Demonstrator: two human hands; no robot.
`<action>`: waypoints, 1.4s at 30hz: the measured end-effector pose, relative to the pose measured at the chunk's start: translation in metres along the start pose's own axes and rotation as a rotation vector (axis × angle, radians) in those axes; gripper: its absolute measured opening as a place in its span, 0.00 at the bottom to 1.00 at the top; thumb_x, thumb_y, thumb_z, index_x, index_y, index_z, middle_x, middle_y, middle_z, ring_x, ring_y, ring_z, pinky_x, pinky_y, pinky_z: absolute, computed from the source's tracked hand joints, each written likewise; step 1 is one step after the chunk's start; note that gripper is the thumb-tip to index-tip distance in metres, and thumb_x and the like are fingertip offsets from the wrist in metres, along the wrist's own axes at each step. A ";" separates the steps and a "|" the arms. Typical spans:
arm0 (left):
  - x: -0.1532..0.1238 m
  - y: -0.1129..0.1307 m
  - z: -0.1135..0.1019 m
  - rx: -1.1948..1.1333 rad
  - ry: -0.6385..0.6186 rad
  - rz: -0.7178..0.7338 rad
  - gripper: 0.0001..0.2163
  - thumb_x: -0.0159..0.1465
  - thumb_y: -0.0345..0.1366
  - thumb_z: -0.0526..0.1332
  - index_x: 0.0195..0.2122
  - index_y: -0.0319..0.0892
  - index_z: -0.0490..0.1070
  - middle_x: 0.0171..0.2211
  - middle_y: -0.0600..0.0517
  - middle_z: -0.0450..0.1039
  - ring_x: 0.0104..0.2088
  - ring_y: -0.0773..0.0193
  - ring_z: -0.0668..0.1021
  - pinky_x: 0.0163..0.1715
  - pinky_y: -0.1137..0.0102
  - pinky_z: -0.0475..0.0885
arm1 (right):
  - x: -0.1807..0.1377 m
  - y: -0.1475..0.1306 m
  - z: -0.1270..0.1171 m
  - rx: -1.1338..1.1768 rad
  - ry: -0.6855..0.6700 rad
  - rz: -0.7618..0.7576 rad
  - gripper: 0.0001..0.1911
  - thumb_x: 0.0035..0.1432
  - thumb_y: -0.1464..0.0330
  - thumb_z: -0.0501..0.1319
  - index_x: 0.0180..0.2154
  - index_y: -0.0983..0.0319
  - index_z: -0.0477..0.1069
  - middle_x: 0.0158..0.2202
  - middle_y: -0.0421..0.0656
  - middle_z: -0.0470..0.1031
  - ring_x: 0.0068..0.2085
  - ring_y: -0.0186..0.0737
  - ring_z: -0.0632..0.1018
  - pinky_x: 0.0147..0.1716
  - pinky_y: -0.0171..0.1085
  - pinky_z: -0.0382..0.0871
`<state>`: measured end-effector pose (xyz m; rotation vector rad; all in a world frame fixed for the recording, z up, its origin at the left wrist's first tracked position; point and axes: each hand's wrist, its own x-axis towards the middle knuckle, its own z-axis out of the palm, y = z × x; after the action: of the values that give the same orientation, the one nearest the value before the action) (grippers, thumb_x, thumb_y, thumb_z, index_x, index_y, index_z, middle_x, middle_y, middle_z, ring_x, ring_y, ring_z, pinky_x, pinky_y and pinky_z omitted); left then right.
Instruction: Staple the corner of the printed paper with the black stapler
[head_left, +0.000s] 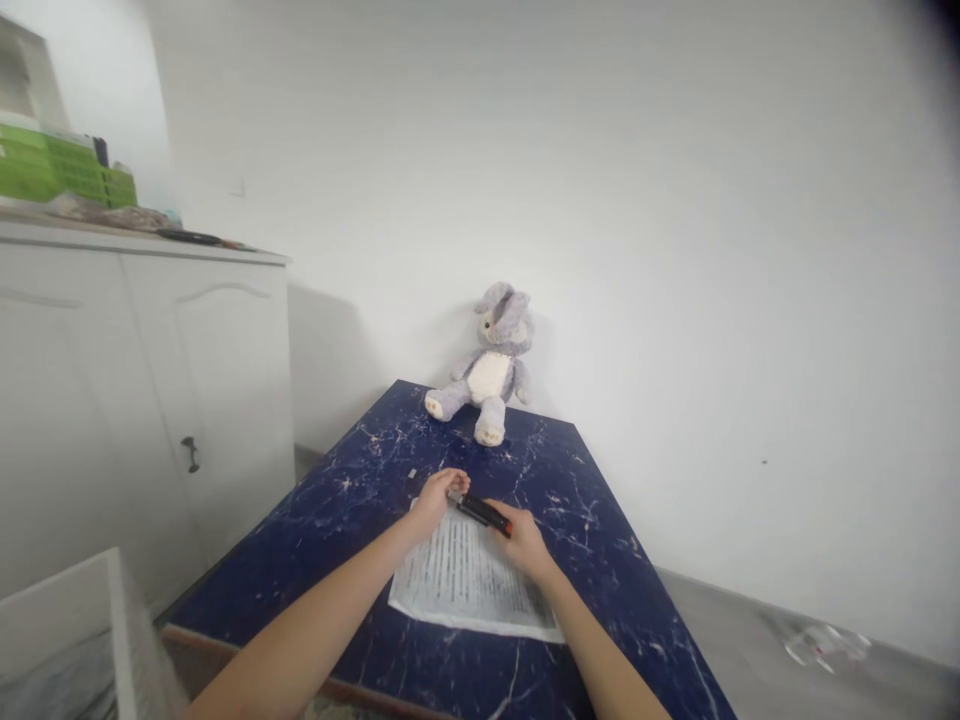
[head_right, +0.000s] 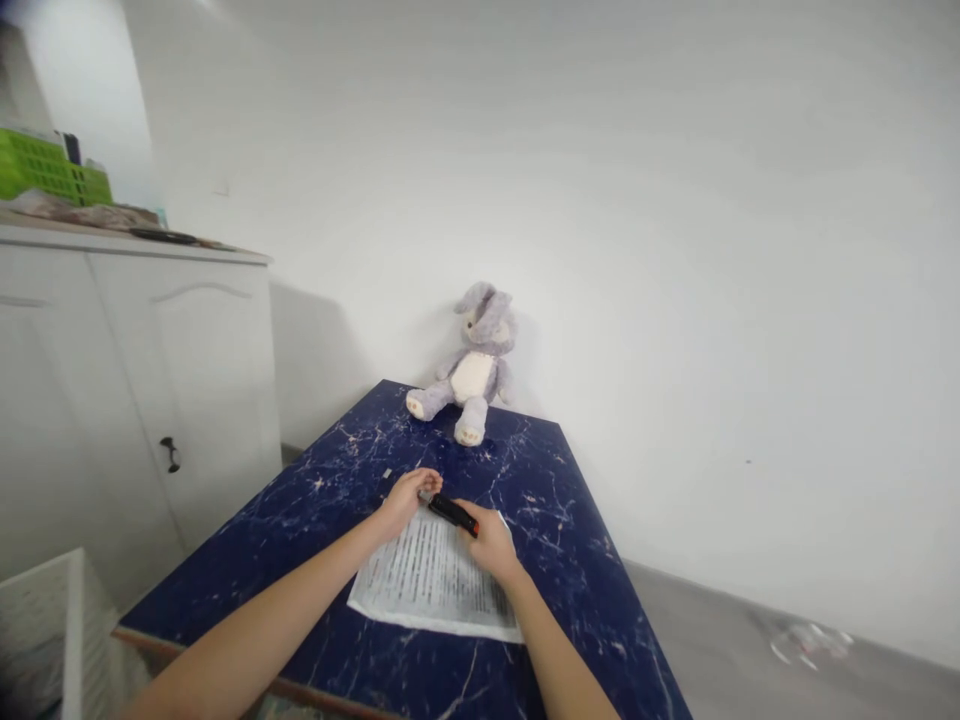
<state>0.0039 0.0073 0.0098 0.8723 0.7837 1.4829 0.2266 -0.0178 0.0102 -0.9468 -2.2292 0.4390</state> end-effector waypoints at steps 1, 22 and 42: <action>0.000 0.002 0.001 -0.069 0.036 -0.039 0.08 0.59 0.38 0.68 0.34 0.36 0.79 0.34 0.45 0.81 0.35 0.61 0.80 0.44 0.67 0.71 | -0.001 0.000 0.000 -0.087 0.046 -0.090 0.33 0.52 0.80 0.56 0.59 0.58 0.75 0.55 0.47 0.81 0.54 0.50 0.82 0.57 0.50 0.75; 0.010 0.005 -0.008 -0.130 0.169 0.191 0.08 0.65 0.36 0.70 0.41 0.38 0.75 0.43 0.44 0.80 0.46 0.58 0.84 0.62 0.51 0.71 | -0.002 0.006 -0.013 0.209 0.229 0.217 0.18 0.55 0.67 0.68 0.49 0.62 0.81 0.45 0.49 0.84 0.44 0.53 0.84 0.46 0.49 0.80; -0.041 0.018 0.028 0.660 -0.485 0.609 0.04 0.70 0.35 0.62 0.45 0.45 0.72 0.55 0.42 0.73 0.55 0.54 0.78 0.52 0.57 0.78 | 0.000 -0.027 -0.018 -0.181 0.294 -0.409 0.12 0.71 0.70 0.60 0.52 0.54 0.77 0.48 0.48 0.79 0.48 0.45 0.78 0.50 0.47 0.74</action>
<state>0.0209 -0.0359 0.0362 2.0242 0.6663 1.4238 0.2254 -0.0353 0.0373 -0.5725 -2.1373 -0.0849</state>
